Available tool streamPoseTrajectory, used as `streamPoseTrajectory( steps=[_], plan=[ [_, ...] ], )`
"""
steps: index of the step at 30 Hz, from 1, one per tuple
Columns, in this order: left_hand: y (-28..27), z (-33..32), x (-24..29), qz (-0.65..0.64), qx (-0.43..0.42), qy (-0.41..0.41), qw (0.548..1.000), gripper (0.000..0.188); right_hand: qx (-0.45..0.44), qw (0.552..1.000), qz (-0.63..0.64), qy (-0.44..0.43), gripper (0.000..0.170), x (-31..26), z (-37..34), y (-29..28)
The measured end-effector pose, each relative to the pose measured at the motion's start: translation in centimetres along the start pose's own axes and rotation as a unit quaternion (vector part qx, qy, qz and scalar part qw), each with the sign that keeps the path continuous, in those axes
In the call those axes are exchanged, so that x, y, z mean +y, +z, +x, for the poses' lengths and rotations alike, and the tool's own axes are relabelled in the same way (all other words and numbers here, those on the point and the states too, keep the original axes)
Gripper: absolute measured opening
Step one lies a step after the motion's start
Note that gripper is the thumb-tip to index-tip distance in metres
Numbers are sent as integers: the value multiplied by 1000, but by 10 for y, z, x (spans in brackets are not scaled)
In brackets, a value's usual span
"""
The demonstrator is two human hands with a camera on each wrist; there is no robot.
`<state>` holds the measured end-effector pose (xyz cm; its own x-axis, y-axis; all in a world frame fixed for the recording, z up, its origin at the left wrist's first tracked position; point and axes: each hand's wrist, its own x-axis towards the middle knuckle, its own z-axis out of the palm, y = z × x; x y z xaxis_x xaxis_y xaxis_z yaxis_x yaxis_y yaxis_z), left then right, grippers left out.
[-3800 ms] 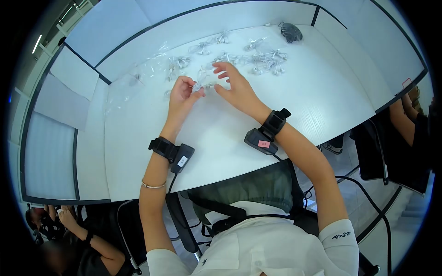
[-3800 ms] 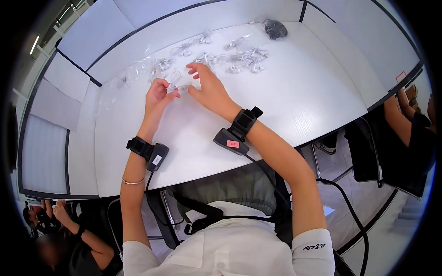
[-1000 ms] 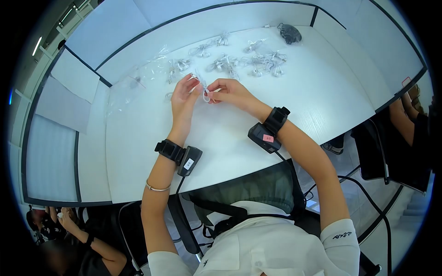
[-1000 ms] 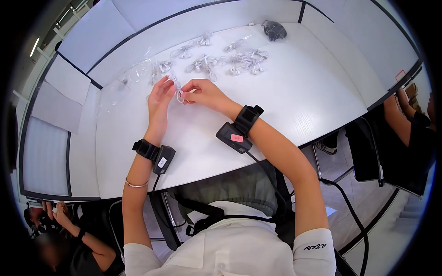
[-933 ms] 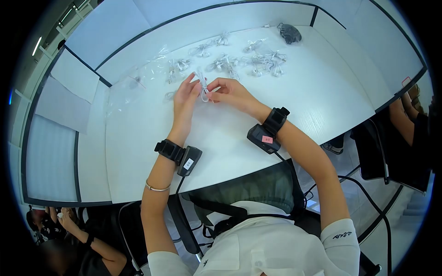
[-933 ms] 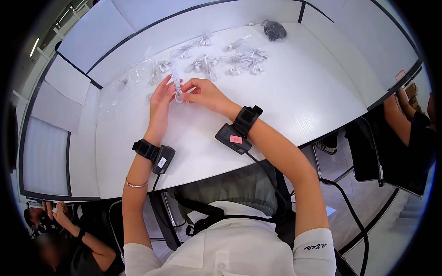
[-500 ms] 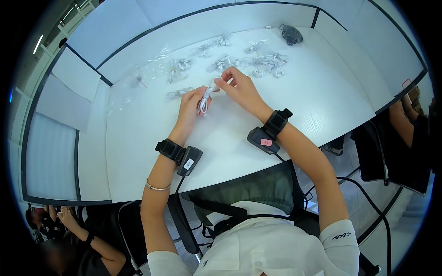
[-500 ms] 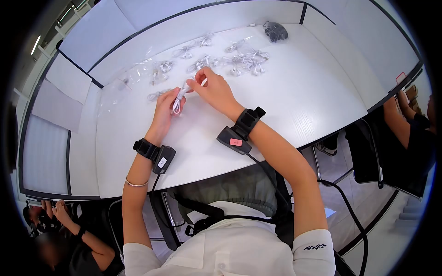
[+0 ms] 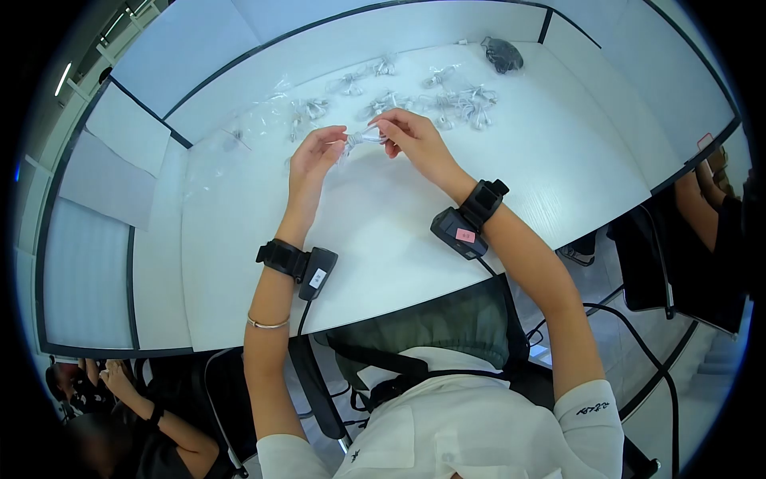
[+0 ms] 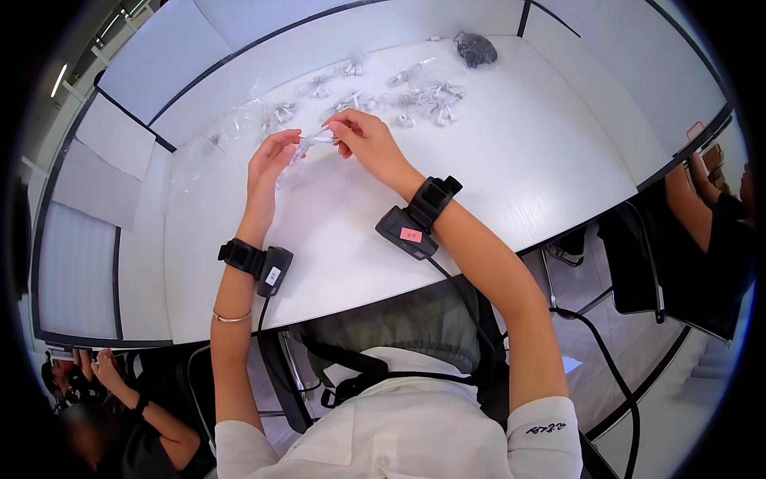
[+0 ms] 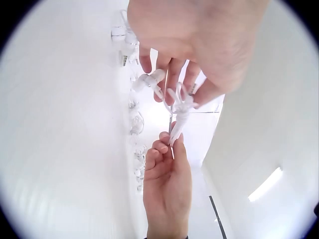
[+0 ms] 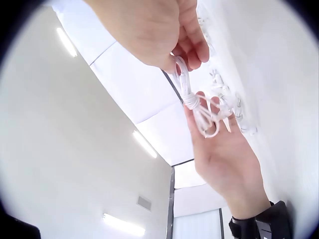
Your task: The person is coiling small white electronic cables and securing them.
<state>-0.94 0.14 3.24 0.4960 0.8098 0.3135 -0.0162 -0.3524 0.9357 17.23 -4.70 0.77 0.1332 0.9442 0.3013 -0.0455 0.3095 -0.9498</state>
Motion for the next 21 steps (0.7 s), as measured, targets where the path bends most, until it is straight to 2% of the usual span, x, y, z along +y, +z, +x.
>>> streamPoseTrajectory(
  steps=[3, 7, 10, 11, 14, 15, 18, 19, 21],
  plan=[
    [-4, 0, -1, -11, -2, 3, 1000, 25, 21, 1000, -8, -12, 20, 6, 1, -3],
    [-15, 6, -7, 15, 88, 115, 989, 24, 12, 1000, 16, -13, 20, 10, 3, -6],
    [-39, 12, -17, 30, 152, 135, 979, 28, -6, 1000, 26, 5, 22, 6, 2, -7],
    [-46, 15, -21, 33, 181, 123, 975, 33, -14, 999, 25, 15, 23, 4, 1, -8],
    [-75, 18, -41, 119, 176, 73, 974, 39, -42, 998, 30, 48, 24, -6, -2, -7],
    [-84, 19, -41, 165, 118, 61, 977, 47, -52, 996, 32, 59, 24, -8, -2, -6],
    [-88, 16, -42, 129, 29, -86, 987, 46, -59, 996, -37, 56, 24, 0, 0, -7],
    [-92, 15, -43, 137, -16, -95, 986, 40, -49, 996, -53, 47, 22, 4, 0, -7],
    [-92, 16, -51, 250, -32, -24, 967, 35, -28, 996, -84, 29, 17, 10, -2, -7]
  ],
)
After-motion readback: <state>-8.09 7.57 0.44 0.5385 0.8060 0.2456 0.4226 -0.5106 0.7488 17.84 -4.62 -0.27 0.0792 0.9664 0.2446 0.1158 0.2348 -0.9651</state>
